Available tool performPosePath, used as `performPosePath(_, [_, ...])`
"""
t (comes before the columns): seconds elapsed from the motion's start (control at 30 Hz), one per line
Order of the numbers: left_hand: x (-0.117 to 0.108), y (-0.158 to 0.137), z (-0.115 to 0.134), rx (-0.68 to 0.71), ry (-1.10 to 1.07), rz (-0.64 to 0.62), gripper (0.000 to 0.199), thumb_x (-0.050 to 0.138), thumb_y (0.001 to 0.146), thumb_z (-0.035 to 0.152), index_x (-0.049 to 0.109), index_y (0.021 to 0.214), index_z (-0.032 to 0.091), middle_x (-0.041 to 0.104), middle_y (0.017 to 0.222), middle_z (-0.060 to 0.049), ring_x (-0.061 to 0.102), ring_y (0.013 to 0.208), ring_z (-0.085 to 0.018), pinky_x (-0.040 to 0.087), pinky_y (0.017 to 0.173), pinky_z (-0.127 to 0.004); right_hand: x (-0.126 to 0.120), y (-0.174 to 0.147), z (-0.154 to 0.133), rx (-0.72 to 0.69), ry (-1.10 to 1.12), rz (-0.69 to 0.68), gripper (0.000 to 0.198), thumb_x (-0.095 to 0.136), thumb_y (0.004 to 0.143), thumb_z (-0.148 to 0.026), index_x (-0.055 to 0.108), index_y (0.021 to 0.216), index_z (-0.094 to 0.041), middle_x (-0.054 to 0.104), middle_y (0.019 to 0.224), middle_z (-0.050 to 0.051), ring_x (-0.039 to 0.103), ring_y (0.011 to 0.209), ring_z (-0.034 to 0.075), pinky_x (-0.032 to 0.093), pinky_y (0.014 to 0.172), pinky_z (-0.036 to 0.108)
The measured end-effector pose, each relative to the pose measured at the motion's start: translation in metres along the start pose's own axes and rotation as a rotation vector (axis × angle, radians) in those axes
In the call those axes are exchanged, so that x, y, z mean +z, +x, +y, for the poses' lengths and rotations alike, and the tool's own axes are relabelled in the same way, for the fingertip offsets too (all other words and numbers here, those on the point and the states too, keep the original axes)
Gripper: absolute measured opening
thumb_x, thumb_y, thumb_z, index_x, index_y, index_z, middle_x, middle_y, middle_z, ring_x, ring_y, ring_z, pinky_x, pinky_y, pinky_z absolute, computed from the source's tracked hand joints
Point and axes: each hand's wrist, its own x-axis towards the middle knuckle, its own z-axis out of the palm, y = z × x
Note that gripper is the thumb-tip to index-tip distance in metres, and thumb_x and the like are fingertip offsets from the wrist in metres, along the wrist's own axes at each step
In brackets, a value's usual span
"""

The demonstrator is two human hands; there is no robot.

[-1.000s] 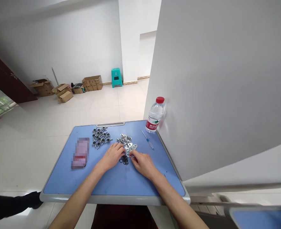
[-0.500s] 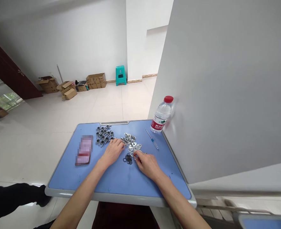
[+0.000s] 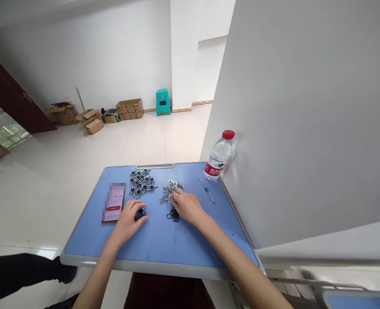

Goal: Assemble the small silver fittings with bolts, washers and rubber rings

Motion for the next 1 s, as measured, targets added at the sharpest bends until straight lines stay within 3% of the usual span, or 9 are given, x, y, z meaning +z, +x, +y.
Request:
performPosePath(0.23, [0.003,-0.003,-0.002,-0.058,-0.096,-0.027,0.025,0.057,0.084,0.008,0.059,0.106,0.021,0.062,0.107,-0.006,0.058,0.103,-0.023,0.051,0.09,-0.04,0.009,0.016,-0.013,0.009,-0.075,-0.019,0.017,0.05,0.09,-0.015,0.066,0.087,-0.019,0.068,0.092,0.008,0.064,0.072,0.02,0.033,0.054,0.027])
performPosePath(0.53, [-0.001,-0.011,0.0,-0.074,-0.247,-0.079,0.063,0.045,0.076,-0.002,0.049,0.132,0.026,0.06,0.116,-0.005,0.057,0.111,-0.02,0.047,0.098,-0.039,0.001,-0.008,-0.005,-0.002,0.044,0.091,0.022,0.043,0.092,-0.02,0.065,0.095,-0.022,0.069,0.093,0.004,0.061,0.068,0.017,0.038,0.06,0.027])
performPosePath(0.7, [0.0,-0.01,0.001,-0.066,-0.146,-0.081,0.057,0.043,0.077,-0.001,0.052,0.127,0.025,0.062,0.105,-0.005,0.056,0.103,-0.023,0.045,0.096,-0.044,-0.005,-0.02,0.017,0.07,0.232,0.293,0.022,0.044,0.089,-0.028,0.065,0.088,-0.02,0.066,0.077,0.004,0.06,0.067,0.018,0.041,0.062,0.028])
performPosePath(1.0, [0.007,-0.005,0.014,0.01,-0.177,-0.129,0.054,0.043,0.079,0.0,0.053,0.126,0.025,0.062,0.101,-0.004,0.055,0.101,-0.022,0.046,0.093,-0.041,-0.005,-0.013,0.04,0.169,0.209,0.318,0.024,0.045,0.088,-0.031,0.066,0.086,-0.02,0.068,0.08,0.005,0.061,0.073,0.02,0.04,0.065,0.029])
